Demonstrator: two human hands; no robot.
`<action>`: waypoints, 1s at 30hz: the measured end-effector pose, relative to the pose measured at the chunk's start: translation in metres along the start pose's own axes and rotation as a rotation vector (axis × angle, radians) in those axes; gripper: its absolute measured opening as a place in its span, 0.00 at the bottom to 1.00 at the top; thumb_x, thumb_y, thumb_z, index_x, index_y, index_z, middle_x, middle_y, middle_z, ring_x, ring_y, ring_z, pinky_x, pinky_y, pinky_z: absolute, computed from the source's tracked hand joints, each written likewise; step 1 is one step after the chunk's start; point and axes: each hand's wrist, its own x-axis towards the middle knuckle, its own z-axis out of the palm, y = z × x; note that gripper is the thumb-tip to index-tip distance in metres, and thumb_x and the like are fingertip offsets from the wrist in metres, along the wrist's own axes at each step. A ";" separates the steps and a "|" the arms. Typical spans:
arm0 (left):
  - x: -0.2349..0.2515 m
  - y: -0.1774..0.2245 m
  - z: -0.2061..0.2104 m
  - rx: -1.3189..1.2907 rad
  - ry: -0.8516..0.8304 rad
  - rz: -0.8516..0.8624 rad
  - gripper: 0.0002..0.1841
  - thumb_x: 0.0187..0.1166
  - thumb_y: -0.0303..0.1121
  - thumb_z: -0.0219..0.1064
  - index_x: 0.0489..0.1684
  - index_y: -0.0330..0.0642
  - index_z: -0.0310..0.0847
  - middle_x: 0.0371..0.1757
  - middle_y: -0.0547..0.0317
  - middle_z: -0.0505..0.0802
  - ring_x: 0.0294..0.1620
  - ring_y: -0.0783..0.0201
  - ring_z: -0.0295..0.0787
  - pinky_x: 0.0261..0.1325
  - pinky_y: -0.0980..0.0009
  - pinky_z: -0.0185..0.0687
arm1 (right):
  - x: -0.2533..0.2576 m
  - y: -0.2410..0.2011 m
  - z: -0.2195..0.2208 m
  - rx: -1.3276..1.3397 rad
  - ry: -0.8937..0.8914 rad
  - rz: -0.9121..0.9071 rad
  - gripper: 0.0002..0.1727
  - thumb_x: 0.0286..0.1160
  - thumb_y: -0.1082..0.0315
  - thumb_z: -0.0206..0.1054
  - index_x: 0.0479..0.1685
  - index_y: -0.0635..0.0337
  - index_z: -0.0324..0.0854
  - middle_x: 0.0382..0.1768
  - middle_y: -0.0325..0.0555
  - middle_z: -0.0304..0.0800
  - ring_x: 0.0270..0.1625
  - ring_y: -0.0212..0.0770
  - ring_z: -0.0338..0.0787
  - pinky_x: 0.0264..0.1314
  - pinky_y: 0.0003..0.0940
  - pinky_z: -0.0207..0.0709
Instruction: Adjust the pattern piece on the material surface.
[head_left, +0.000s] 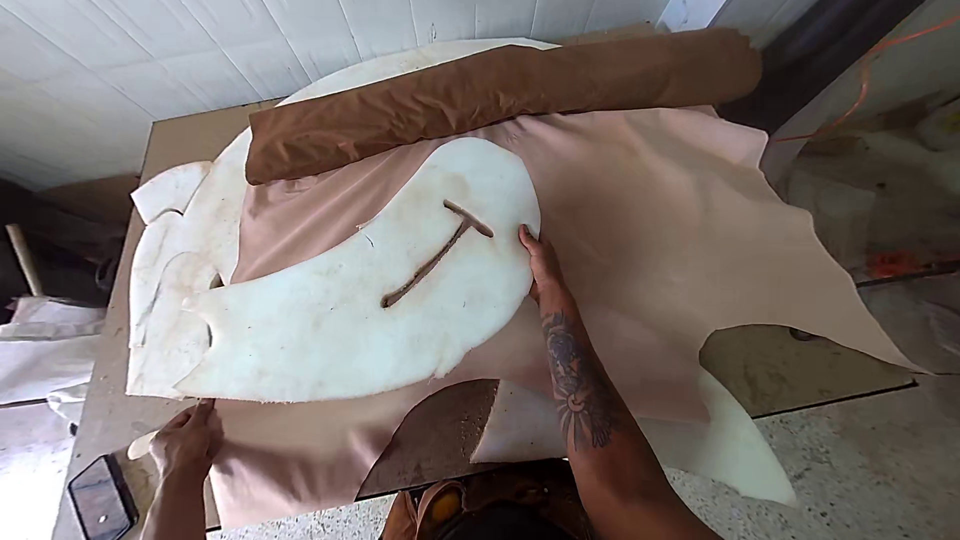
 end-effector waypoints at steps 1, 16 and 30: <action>0.002 0.002 0.000 0.002 0.011 0.005 0.17 0.82 0.46 0.70 0.40 0.38 0.88 0.33 0.56 0.88 0.31 0.66 0.81 0.43 0.58 0.81 | 0.000 0.002 0.002 -0.001 0.006 0.001 0.30 0.81 0.44 0.66 0.75 0.51 0.77 0.57 0.49 0.93 0.56 0.44 0.95 0.58 0.48 0.91; -0.003 -0.019 0.010 0.048 -0.075 -0.079 0.21 0.80 0.54 0.70 0.44 0.44 0.92 0.40 0.45 0.93 0.40 0.48 0.90 0.48 0.40 0.84 | 0.009 0.045 0.000 -0.364 0.061 -0.035 0.37 0.72 0.31 0.67 0.73 0.46 0.80 0.61 0.42 0.91 0.63 0.39 0.91 0.67 0.49 0.84; 0.049 0.039 -0.011 0.156 -0.056 0.145 0.22 0.82 0.54 0.66 0.51 0.43 0.90 0.44 0.43 0.95 0.46 0.41 0.93 0.55 0.28 0.82 | -0.017 0.032 -0.013 -0.456 0.146 0.069 0.38 0.69 0.29 0.69 0.66 0.52 0.84 0.60 0.45 0.92 0.64 0.44 0.90 0.67 0.53 0.84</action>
